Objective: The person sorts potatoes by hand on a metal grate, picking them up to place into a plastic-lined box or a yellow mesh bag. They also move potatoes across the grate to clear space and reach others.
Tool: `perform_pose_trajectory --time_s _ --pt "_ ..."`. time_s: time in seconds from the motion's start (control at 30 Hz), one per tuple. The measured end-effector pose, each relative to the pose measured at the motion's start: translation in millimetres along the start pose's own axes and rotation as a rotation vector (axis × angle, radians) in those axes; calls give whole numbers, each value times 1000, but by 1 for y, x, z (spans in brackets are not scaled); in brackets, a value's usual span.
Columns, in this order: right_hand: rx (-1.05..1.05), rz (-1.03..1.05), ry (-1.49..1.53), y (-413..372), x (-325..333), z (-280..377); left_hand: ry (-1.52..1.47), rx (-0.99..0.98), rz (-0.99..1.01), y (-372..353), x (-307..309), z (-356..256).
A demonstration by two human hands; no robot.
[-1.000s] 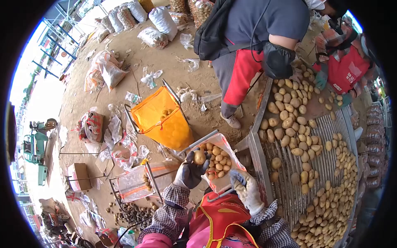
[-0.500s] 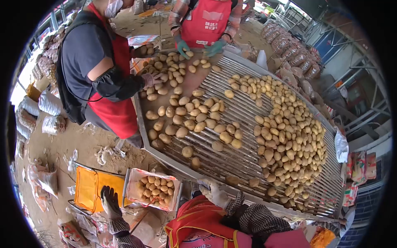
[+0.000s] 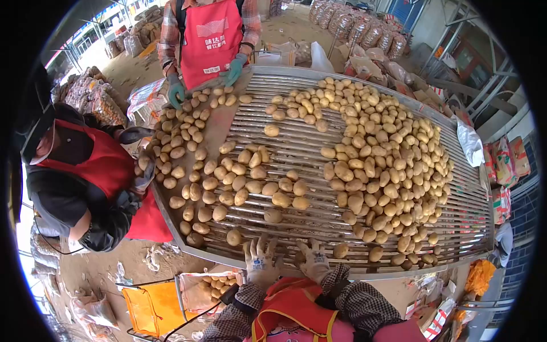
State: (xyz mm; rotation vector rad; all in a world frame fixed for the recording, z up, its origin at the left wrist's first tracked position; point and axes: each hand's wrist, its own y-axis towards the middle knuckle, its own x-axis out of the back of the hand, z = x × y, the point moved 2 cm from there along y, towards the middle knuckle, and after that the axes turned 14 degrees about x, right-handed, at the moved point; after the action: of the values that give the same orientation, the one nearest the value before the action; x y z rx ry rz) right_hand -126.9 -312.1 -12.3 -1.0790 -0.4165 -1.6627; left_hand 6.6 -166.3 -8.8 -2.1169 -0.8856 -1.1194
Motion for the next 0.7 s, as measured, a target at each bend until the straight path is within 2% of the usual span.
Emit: perform_pose_trajectory --time_s 0.07,0.1,0.17,0.2,0.23,0.27,0.3,0.37,0.4,0.43,0.47,0.53,0.6,0.67,0.7 --pt "219 0 -5 13 -5 7 -77 -12 96 1 -7 -21" --pt "208 4 7 15 -5 0 -167 -15 183 -2 -12 -30" --pt "133 -265 226 30 12 -8 -120 -34 171 2 -17 -41" --pt "70 -338 232 40 31 -10 -201 -51 168 7 -19 -41" --pt "67 -330 243 54 45 -9 -281 -68 166 9 -20 -39" --pt "-32 -352 315 67 57 -11 -335 20 217 18 -13 -41" --pt "-127 -376 382 80 64 -15 -331 25 216 32 -11 -39" --pt "-110 -305 372 122 36 -33 -185 73 32 66 -4 -29" --pt "-96 -235 359 141 24 -34 -67 32 -117 87 3 -22" --pt "-108 -315 488 166 26 -13 55 -9 -262 114 9 -12" --pt "-128 -382 625 194 29 8 129 -29 -241 152 10 6" --pt "157 -408 665 241 40 6 198 -57 -223 197 17 18" --pt "133 -454 613 286 56 1 515 39 32 218 16 18" --pt "101 -493 559 293 69 2 527 47 34 224 13 22" --pt "133 -370 821 290 74 -1 541 54 29 226 12 24"
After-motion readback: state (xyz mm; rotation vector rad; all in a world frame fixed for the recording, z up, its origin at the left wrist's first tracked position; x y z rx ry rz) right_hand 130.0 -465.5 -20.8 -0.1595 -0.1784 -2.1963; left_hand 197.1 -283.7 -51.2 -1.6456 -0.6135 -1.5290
